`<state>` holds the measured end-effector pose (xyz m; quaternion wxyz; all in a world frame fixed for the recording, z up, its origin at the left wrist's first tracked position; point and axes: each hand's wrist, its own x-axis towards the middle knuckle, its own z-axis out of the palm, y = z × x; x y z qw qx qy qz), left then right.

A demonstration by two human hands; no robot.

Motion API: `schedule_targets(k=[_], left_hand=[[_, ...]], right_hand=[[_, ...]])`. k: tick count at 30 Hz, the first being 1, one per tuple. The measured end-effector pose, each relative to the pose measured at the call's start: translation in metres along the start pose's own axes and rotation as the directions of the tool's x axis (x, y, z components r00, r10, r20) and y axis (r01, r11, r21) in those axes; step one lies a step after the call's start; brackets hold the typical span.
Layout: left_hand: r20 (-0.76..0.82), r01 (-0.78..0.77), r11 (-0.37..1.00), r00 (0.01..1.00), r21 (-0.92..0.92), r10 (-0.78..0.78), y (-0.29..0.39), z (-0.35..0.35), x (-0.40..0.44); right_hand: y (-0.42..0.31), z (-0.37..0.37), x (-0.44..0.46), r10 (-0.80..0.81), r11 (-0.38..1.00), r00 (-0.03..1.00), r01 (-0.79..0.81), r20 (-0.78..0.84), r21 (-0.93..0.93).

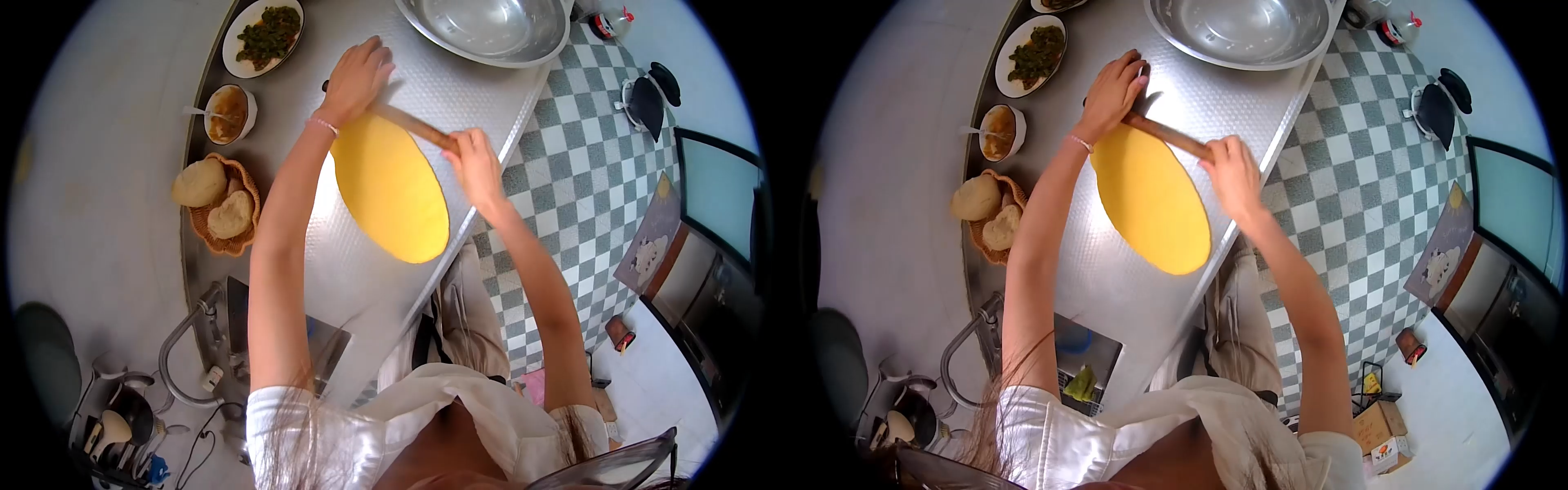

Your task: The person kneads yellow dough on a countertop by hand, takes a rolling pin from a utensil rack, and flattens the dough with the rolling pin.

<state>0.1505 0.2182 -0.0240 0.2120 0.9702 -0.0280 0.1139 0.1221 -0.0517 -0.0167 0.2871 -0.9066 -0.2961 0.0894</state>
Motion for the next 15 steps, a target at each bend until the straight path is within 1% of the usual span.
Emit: schedule_targets(k=[2, 3, 6, 7, 8, 10, 13, 15], left_hand=[[0.025, 0.047, 0.999, 0.999, 0.007, -0.047, 0.003, -0.013, 0.0], [-0.052, -0.028, 0.999, 0.998, -0.026, 0.026, -0.002, -0.013, -0.004], [0.168, -0.224, 0.962, 0.966, 0.156, 0.198, 0.019, -0.045, -0.02], [0.197, -0.226, 0.961, 0.961, 0.16, 0.193, 0.031, -0.049, -0.03], [0.256, -0.21, 0.964, 0.953, 0.165, 0.164, 0.035, -0.048, -0.045], [0.362, -0.188, 0.964, 0.926, 0.189, 0.109, 0.032, -0.037, -0.076], [0.188, -0.183, 0.981, 0.968, 0.068, 0.167, 0.045, -0.021, -0.094], [0.175, -0.204, 0.965, 0.969, 0.163, 0.176, 0.049, -0.008, -0.08]], right_hand=[[0.002, -0.009, 0.007, 0.062, 0.996, 0.998, -0.059, -0.027, 0.073], [-0.005, -0.02, 0.005, 0.058, 0.994, 0.996, -0.052, -0.062, 0.099], [-0.032, -0.025, -0.032, 0.173, 0.98, 0.984, -0.175, 0.031, 0.09], [-0.043, -0.02, -0.052, 0.137, 0.985, 0.991, -0.137, 0.001, 0.109], [-0.053, -0.007, -0.069, 0.272, 0.943, 0.954, -0.29, 0.122, 0.165], [-0.052, 0.022, -0.098, 0.213, 0.969, 0.977, -0.214, 0.024, 0.125], [-0.065, 0.032, -0.11, 0.202, 0.976, 0.97, -0.211, -0.138, -0.054], [-0.056, 0.033, -0.102, 0.139, 0.975, 0.973, -0.167, -0.185, -0.146]])
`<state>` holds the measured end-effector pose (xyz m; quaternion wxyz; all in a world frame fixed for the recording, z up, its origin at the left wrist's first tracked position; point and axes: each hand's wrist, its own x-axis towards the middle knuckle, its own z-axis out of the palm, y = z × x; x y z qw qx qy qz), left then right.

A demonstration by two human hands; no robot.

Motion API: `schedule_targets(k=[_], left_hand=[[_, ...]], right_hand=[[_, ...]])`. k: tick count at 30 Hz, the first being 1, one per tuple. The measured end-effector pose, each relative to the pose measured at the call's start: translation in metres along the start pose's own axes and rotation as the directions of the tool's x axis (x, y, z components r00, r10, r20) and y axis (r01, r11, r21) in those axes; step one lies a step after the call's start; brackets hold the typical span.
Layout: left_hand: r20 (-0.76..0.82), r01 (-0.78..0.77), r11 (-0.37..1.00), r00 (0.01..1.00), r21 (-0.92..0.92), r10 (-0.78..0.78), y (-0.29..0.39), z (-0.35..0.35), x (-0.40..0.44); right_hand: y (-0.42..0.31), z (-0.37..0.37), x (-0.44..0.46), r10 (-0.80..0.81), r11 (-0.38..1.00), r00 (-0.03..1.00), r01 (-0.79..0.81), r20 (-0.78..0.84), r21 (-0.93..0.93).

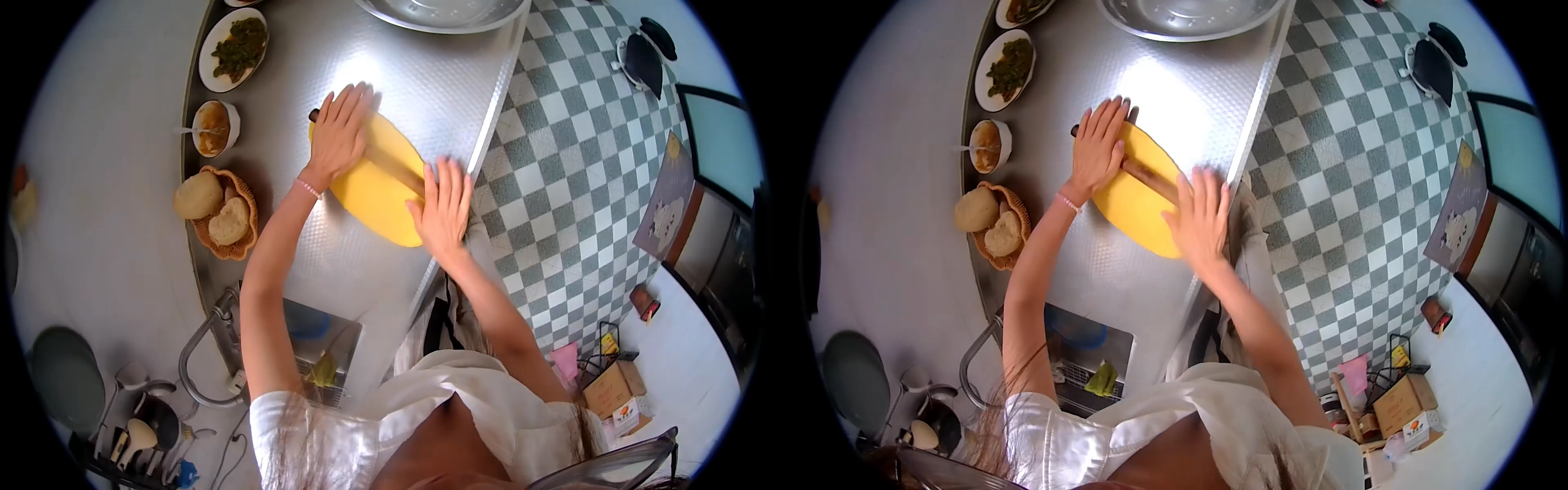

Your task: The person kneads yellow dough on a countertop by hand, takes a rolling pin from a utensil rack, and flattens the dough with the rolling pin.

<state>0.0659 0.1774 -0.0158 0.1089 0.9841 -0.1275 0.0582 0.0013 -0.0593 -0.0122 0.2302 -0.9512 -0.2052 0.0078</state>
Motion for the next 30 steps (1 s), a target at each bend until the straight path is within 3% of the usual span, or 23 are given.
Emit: schedule_targets(k=[1, 4, 7, 9, 12, 14, 15, 18, 21, 22, 23, 25, 26, 30], left_hand=[[-0.008, -0.001, 0.999, 1.0, 0.046, 0.002, 0.002, 0.003, 0.013], [-0.078, 0.047, 0.995, 0.996, -0.09, -0.054, 0.003, 0.017, 0.06], [-0.004, 0.039, 0.998, 0.999, -0.05, -0.039, 0.006, 0.01, 0.034], [0.0, 0.027, 0.998, 1.0, -0.058, -0.027, -0.001, 0.011, 0.018], [-0.039, 0.022, 0.999, 0.999, -0.039, -0.023, 0.001, 0.018, 0.037], [-0.15, 0.06, 0.995, 0.986, -0.08, -0.072, 0.005, 0.028, 0.074], [-0.19, 0.083, 0.994, 0.977, -0.076, -0.097, 0.006, 0.029, 0.078], [-0.093, 0.065, 0.998, 0.993, -0.018, -0.067, 0.007, 0.017, 0.028], [0.041, 0.052, 0.997, 0.998, -0.06, -0.049, 0.01, -0.005, -0.044], [0.08, 0.056, 0.997, 0.995, -0.056, -0.052, 0.017, -0.013, -0.065], [0.117, 0.061, 0.997, 0.992, -0.054, -0.054, 0.022, -0.017, -0.081], [0.063, 0.122, 0.989, 0.991, -0.081, -0.117, 0.027, -0.014, -0.103], [0.037, 0.153, 0.983, 0.988, -0.097, -0.15, 0.031, -0.013, -0.112], [-0.044, 0.441, 0.863, 0.885, -0.247, -0.464, 0.073, -0.023, -0.13]], right_hand=[[0.006, 0.001, 0.008, -0.03, 0.999, 0.999, 0.029, -0.023, -0.045], [0.039, -0.003, 0.05, 0.017, 0.985, 0.998, -0.028, -0.067, -0.171], [0.027, 0.009, 0.026, 0.031, 0.975, 0.999, -0.029, 0.007, -0.222], [0.008, 0.002, 0.003, 0.009, 0.998, 0.994, -0.017, 0.112, 0.065], [0.035, 0.0, 0.032, -0.051, 0.998, 0.997, 0.053, 0.063, -0.041], [0.063, -0.003, 0.069, -0.047, 0.989, 0.998, 0.043, -0.029, -0.143], [0.062, -0.005, 0.064, -0.066, 0.993, 0.998, 0.064, -0.013, -0.102], [0.051, -0.007, 0.036, -0.144, 0.988, 0.989, 0.146, -0.029, 0.057], [0.038, -0.019, 0.008, -0.29, 0.957, 0.939, 0.283, 0.184, 0.065], [0.037, -0.02, 0.007, -0.305, 0.952, 0.946, 0.302, 0.112, 0.045], [0.039, -0.02, 0.006, -0.31, 0.951, 0.94, 0.303, 0.142, 0.066], [0.047, -0.024, 0.014, -0.325, 0.945, 0.925, 0.309, 0.199, 0.104], [0.049, -0.028, 0.021, -0.387, 0.921, 0.909, 0.374, 0.154, 0.105], [0.052, -0.042, 0.077, -0.627, 0.779, 0.764, 0.606, 0.155, 0.162]])
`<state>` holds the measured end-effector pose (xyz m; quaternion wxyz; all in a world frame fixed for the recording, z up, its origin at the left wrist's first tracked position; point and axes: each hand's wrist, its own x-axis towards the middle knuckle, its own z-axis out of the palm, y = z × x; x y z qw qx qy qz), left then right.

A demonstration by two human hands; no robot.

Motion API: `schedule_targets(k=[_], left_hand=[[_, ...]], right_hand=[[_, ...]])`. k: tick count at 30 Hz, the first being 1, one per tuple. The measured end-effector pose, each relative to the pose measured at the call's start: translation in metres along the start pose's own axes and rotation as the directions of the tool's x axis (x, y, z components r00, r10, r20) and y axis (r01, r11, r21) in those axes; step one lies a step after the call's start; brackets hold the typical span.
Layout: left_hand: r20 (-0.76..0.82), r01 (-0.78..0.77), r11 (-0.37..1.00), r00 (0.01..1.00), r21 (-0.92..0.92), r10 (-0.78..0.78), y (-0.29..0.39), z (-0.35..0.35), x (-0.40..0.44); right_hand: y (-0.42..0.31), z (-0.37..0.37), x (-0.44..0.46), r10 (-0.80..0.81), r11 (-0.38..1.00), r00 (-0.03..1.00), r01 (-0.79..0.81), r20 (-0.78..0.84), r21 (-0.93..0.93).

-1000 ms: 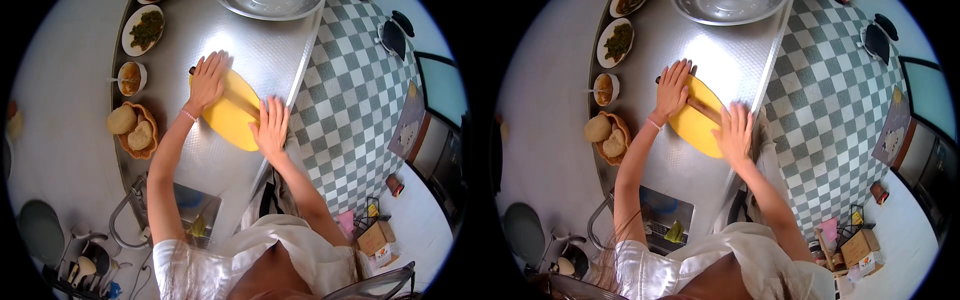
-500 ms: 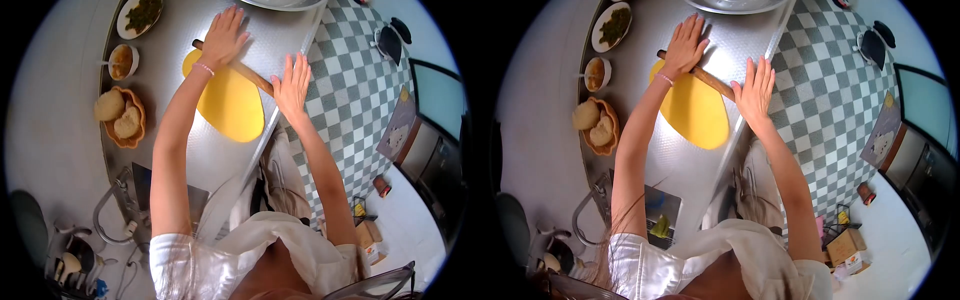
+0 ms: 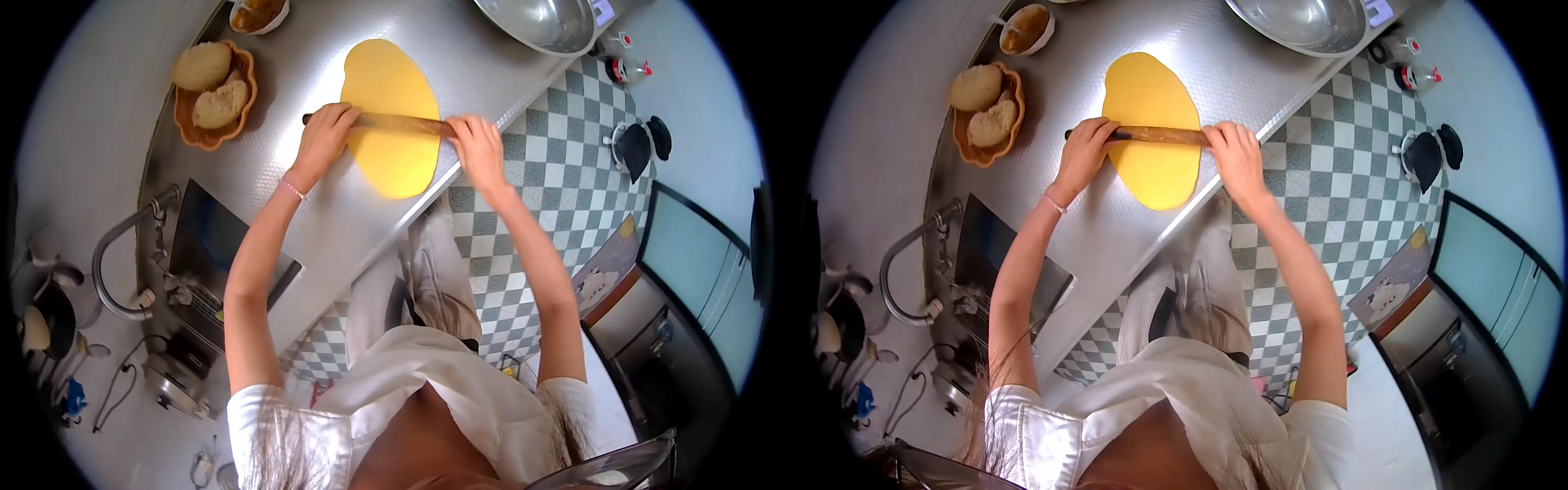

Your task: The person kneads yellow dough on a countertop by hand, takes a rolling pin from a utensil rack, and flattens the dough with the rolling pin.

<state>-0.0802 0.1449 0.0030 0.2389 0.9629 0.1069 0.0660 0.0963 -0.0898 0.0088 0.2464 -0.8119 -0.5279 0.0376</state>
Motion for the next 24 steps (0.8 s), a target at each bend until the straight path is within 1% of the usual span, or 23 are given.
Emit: schedule_targets(k=[2, 5, 6, 8, 9, 10, 11, 12, 13, 14, 17, 18, 20, 22, 24], left_hand=[[-0.095, 0.107, 0.994, 0.99, -0.015, -0.108, 0.013, 0.005, -0.019], [-0.2, 0.237, 0.966, 0.946, -0.105, -0.254, 0.033, 0.033, -0.046], [-0.218, 0.259, 0.956, 0.934, -0.139, -0.284, 0.041, 0.034, -0.048], [-0.289, 0.408, 0.841, 0.808, -0.355, -0.513, 0.047, 0.032, -0.041], [-0.295, 0.457, 0.759, 0.728, -0.464, -0.619, 0.051, 0.029, -0.038], [-0.267, 0.605, 0.651, 0.605, -0.459, -0.75, 0.048, 0.028, -0.032], [-0.362, 0.666, 0.686, 0.587, -0.293, -0.724, 0.046, 0.033, -0.026], [-0.45, 0.716, 0.688, 0.579, -0.119, -0.68, 0.045, 0.039, -0.017], [-0.53, 0.752, 0.657, 0.58, 0.056, -0.619, 0.045, 0.044, -0.01], [-0.473, 0.703, 0.71, 0.639, 0.039, -0.606, 0.049, 0.053, -0.015], [-0.375, 0.664, 0.737, 0.72, 0.129, -0.583, 0.069, 0.06, -0.039], [-0.319, 0.661, 0.74, 0.733, 0.124, -0.601, 0.078, 0.062, -0.047], [-0.271, 0.623, 0.775, 0.767, 0.103, -0.581, 0.09, 0.065, -0.064], [-0.238, 0.594, 0.797, 0.793, 0.104, -0.56, 0.105, 0.072, -0.084], [-0.24, 0.57, 0.816, 0.809, 0.094, -0.537, 0.124, 0.081, -0.104]], right_hand=[[0.017, -0.003, 0.022, -0.107, 0.989, 0.991, 0.098, 0.078, 0.109], [0.036, 0.009, 0.038, -0.238, 0.933, 0.958, 0.179, 0.162, 0.311], [0.035, 0.01, 0.043, -0.158, 0.953, 0.965, 0.094, 0.209, 0.287], [0.027, 0.015, 0.06, 0.002, 0.973, 0.958, -0.069, 0.287, 0.222], [0.024, 0.023, 0.065, 0.062, 0.977, 0.978, -0.1, 0.199, 0.189], [0.022, 0.034, 0.07, 0.119, 0.978, 0.987, -0.135, 0.106, 0.16], [0.021, 0.043, 0.074, 0.173, 0.976, 0.985, -0.172, 0.009, 0.135], [0.019, 0.046, 0.073, 0.135, 0.988, 0.99, -0.131, -0.042, 0.085], [0.016, 0.047, 0.071, 0.094, 0.995, 0.991, -0.091, -0.094, 0.033], [0.013, 0.047, 0.064, 0.052, 0.998, 0.989, -0.055, -0.136, -0.021], [0.013, 0.038, 0.035, -0.011, 0.994, 1.0, 0.013, 0.016, -0.107], [0.013, 0.034, 0.025, -0.019, 0.993, 0.998, 0.027, 0.066, -0.118], [0.015, 0.03, 0.006, -0.034, 0.988, 0.987, 0.057, 0.154, -0.142], [0.016, 0.028, -0.024, -0.05, 0.992, 0.988, 0.066, 0.145, -0.105], [0.021, 0.03, -0.045, -0.074, 0.993, 0.99, 0.084, 0.121, -0.082]])
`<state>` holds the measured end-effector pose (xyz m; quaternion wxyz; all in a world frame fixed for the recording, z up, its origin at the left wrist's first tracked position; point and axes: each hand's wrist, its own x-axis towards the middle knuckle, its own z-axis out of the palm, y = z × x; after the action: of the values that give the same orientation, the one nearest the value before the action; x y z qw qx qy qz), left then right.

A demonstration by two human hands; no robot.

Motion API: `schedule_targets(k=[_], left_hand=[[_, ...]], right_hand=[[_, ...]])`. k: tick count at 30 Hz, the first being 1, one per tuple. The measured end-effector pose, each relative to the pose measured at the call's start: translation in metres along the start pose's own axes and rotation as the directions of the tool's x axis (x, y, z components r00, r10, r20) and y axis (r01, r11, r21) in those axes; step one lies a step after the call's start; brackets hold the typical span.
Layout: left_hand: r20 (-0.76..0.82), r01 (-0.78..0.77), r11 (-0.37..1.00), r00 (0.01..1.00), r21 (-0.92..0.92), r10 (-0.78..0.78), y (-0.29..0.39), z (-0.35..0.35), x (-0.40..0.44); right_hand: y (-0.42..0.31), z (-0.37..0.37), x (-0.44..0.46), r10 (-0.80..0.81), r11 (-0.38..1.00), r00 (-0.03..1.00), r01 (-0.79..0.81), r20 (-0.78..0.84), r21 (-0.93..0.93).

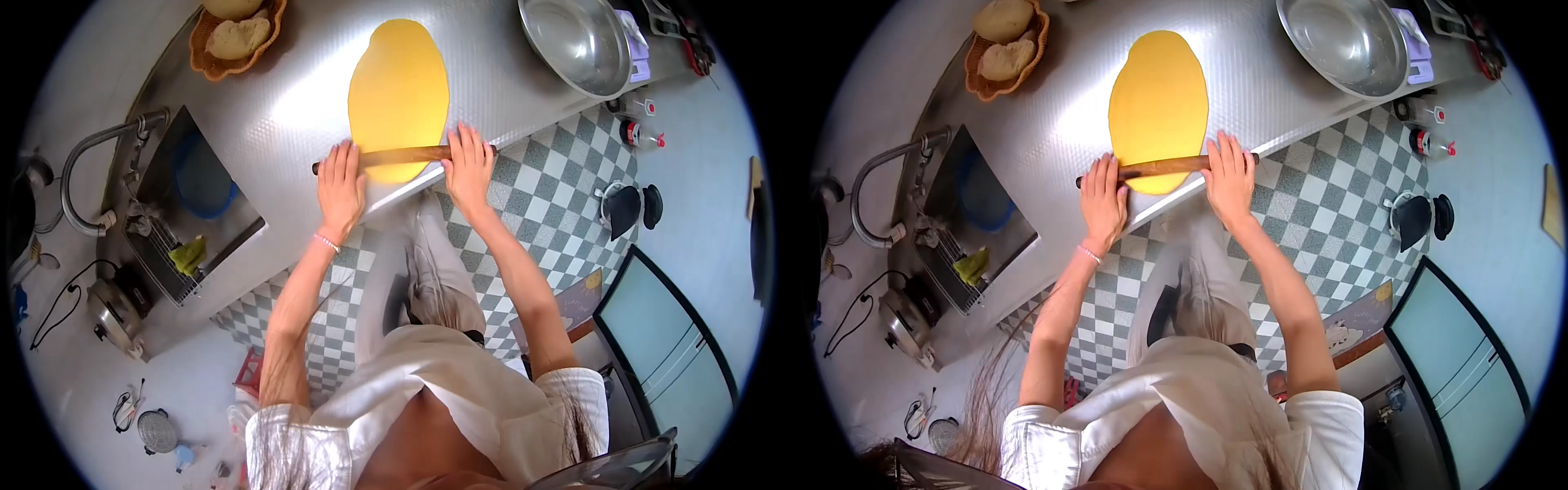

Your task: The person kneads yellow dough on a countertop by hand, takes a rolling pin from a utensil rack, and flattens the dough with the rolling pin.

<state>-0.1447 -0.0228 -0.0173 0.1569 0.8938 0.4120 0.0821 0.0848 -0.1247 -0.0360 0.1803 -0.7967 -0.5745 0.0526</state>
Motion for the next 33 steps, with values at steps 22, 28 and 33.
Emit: schedule_targets(k=[22, 28, 33], left_hand=[[-0.065, -0.01, 0.969, 0.998, -0.248, -0.007, 0.007, -0.053, -0.026], [0.01, 0.295, 0.87, 0.949, -0.394, -0.316, 0.063, -0.019, -0.097], [-0.142, 0.473, 0.749, 0.795, -0.465, -0.59, 0.1, 0.002, -0.094]], right_hand=[[0.005, -0.067, 0.048, -0.406, 0.897, 0.913, 0.391, 0.036, 0.207], [-0.009, -0.059, 0.089, -0.703, 0.709, 0.666, 0.68, 0.25, 0.184], [-0.017, -0.051, 0.123, -0.821, 0.562, 0.492, 0.788, 0.291, 0.252]])
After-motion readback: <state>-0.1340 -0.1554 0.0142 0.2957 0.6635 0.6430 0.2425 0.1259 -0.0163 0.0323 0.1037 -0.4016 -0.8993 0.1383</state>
